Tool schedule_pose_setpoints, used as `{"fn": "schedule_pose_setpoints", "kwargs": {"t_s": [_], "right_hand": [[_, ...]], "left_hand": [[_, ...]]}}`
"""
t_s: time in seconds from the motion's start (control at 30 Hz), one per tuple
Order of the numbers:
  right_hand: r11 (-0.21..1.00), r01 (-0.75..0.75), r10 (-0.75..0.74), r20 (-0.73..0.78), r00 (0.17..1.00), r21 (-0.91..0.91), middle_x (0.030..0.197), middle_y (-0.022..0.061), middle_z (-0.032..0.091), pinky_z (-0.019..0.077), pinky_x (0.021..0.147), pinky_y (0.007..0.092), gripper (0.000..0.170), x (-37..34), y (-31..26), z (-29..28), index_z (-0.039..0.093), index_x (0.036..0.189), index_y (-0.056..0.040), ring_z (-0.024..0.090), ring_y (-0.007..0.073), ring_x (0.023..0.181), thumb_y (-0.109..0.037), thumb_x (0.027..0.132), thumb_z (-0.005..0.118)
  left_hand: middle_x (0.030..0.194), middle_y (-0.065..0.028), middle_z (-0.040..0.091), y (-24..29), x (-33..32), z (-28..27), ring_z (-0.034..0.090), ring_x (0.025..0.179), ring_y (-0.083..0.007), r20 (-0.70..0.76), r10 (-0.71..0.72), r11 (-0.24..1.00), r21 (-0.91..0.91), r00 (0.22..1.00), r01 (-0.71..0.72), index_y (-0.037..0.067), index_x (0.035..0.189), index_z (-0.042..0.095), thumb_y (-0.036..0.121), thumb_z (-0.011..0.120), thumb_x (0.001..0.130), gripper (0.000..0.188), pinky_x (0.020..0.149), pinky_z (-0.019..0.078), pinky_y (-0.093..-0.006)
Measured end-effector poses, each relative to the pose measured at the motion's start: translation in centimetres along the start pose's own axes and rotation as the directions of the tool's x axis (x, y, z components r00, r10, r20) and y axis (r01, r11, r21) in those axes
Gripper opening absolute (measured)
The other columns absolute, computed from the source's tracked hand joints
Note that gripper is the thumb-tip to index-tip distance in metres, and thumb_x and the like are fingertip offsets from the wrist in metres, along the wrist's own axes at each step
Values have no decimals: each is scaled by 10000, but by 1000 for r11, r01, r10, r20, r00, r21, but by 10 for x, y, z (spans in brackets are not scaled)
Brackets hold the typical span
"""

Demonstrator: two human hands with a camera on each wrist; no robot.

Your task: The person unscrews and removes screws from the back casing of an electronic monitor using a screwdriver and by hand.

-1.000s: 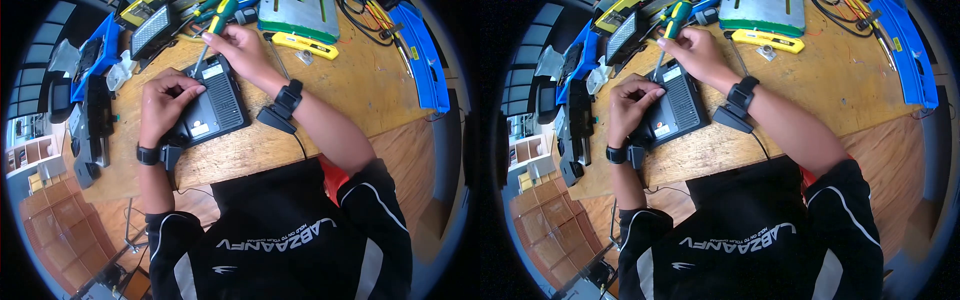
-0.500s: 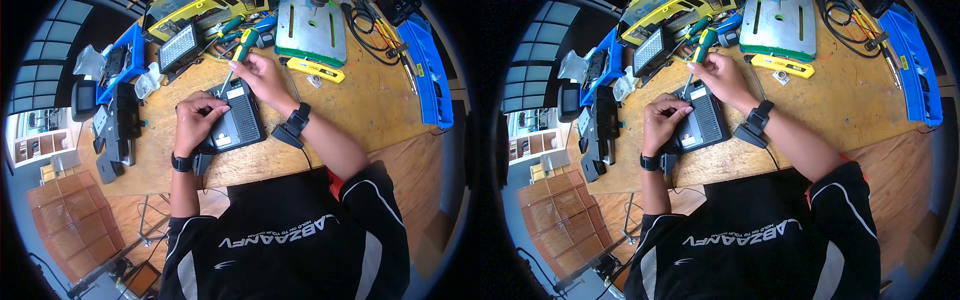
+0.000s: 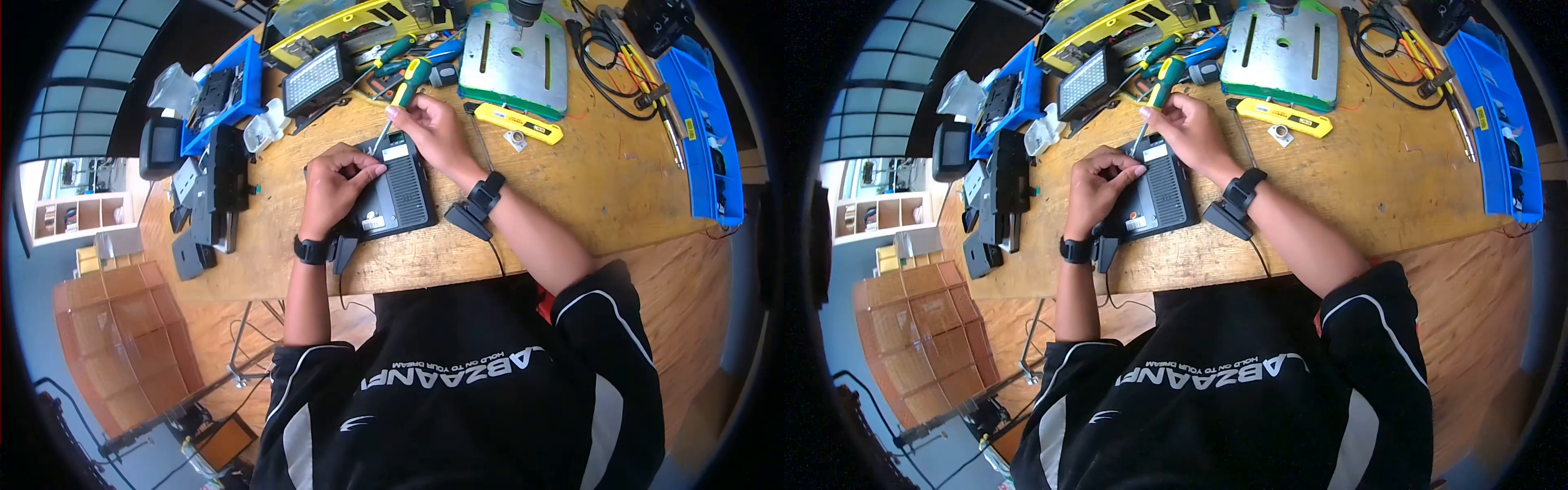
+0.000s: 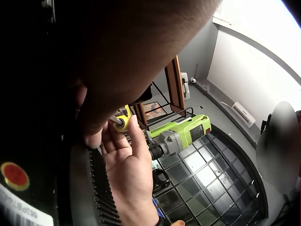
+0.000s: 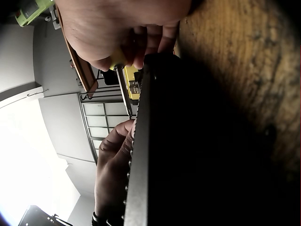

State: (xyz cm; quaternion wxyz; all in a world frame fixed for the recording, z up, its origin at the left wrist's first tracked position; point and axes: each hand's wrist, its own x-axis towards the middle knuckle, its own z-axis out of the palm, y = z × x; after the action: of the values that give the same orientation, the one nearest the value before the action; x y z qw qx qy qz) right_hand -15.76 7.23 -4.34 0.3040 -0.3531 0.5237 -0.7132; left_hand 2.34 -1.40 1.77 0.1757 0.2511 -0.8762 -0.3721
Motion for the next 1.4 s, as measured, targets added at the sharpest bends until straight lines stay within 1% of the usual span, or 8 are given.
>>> {"fn": "schedule_pose_setpoints", "kwargs": {"t_s": [0.33, 0.47, 0.57, 0.7, 0.97, 1.1, 1.27, 1.4], "right_hand": [[999, 48, -48, -23, 999, 15, 812, -3, 702, 477, 644, 216, 332, 3, 11, 0, 733, 1005, -3, 609, 40, 733, -332, 960, 747], [998, 57, -56, -26, 998, 24, 806, 4, 704, 463, 625, 227, 333, 5, 15, 1, 736, 975, -4, 587, 34, 718, -337, 955, 749], [996, 36, -36, -3, 999, -82, 887, 18, 711, 489, 719, 213, 263, 7, 18, -4, 722, 1014, -10, 623, 56, 793, -272, 992, 713], [995, 91, -88, -58, 994, 50, 810, -11, 698, 456, 637, 216, 329, 8, 21, 1, 740, 980, -8, 577, 31, 716, -336, 950, 755], [994, 66, -62, -39, 997, 92, 839, 8, 710, 475, 665, 211, 300, 5, 17, 0, 725, 984, -5, 605, 39, 742, -303, 956, 754], [996, 70, -69, -24, 997, 62, 859, 23, 720, 487, 680, 212, 284, 1, 15, -2, 716, 985, -6, 626, 46, 758, -287, 960, 750], [993, 116, -116, 8, 993, -11, 893, 35, 725, 514, 717, 224, 265, -6, 2, -3, 704, 998, -9, 655, 56, 801, -271, 967, 738], [969, 188, -189, 10, 982, -163, 883, 42, 728, 530, 766, 263, 257, -9, -4, -3, 713, 1012, -2, 676, 100, 813, -244, 938, 759]], "left_hand": [[868, -96, 735, -6, -15, 13, 668, 732, -201, -115, 128, 991, 51, 985, -122, 38, 946, 805, 82, 821, 823, 131, 680, 526, -308], [826, -71, 716, -4, -17, 14, 648, 730, -166, -89, -64, 998, -22, 994, 62, 49, 980, 805, 108, 845, 797, 196, 697, 526, -304], [804, -80, 711, -6, -18, 18, 636, 694, -143, -150, -82, 996, -32, 985, 78, 16, 970, 783, 122, 871, 783, 232, 671, 522, -286], [789, -83, 706, 3, -22, 17, 636, 677, -144, -174, -96, 995, -7, 980, 96, 11, 935, 778, 124, 873, 784, 211, 651, 515, -282], [835, -77, 695, -8, -19, 15, 619, 703, -152, -135, 57, 998, -9, 989, -59, 26, 929, 783, 72, 829, 792, 152, 662, 506, -279], [855, -53, 685, 1, -20, 16, 585, 704, -117, -166, -82, 994, -82, 983, 69, 18, 939, 774, 52, 812, 830, 121, 647, 468, -269], [824, -79, 688, 6, -21, 18, 615, 712, -192, -207, 1, 1000, -8, 978, -3, 18, 886, 763, 91, 839, 794, 139, 630, 489, -307], [865, -64, 686, -2, -19, 15, 594, 710, -133, -154, 35, 999, 0, 987, -35, 25, 991, 773, 82, 825, 831, 177, 649, 477, -278]]}}
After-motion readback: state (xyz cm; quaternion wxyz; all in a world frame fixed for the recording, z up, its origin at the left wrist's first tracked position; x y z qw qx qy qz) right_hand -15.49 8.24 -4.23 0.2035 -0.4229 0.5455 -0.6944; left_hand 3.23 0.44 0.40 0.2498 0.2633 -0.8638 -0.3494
